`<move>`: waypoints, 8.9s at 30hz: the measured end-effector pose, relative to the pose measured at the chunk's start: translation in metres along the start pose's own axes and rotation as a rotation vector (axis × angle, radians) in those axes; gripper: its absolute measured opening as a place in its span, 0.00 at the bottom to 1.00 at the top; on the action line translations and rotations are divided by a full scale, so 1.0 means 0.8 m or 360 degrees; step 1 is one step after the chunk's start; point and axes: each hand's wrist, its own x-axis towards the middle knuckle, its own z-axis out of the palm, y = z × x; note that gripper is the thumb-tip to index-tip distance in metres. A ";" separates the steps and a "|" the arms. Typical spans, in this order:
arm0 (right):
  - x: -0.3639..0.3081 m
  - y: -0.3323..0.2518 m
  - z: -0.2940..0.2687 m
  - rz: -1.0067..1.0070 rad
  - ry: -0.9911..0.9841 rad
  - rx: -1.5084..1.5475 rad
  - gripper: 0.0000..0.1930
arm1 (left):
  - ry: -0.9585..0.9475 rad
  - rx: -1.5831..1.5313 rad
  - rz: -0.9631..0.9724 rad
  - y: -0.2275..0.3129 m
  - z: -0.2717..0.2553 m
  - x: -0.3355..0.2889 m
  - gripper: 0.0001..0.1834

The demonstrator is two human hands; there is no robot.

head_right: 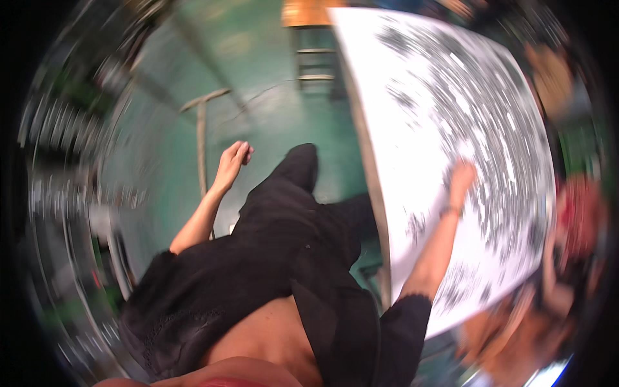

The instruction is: The person picks up small metal hooks and rectangular metal pieces from a table and connects them by hand. They repeatedly attach hooks to the metal pieces and place the assembled units onto a vertical rack nearby.

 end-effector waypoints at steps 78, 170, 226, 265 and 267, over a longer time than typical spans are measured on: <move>-0.223 -0.237 -0.116 0.0641 0.0562 0.1794 0.07 | -0.1430 0.0045 0.1070 0.265 0.298 -0.024 0.06; -0.153 -0.152 -0.111 0.0562 -0.0016 0.1085 0.13 | -0.1314 -0.0273 0.0504 0.204 0.222 -0.006 0.05; -0.204 -0.275 -0.096 0.0727 -0.0141 0.2363 0.07 | -0.0642 0.1098 0.1330 0.164 0.401 0.123 0.09; -0.126 -0.031 -0.027 0.0919 0.0127 0.0159 0.17 | -0.1155 -0.0509 0.0606 0.186 0.216 -0.023 0.02; -0.130 -0.035 -0.034 0.1017 0.0194 0.0363 0.15 | -0.1177 -0.0543 0.0663 0.184 0.215 -0.021 0.02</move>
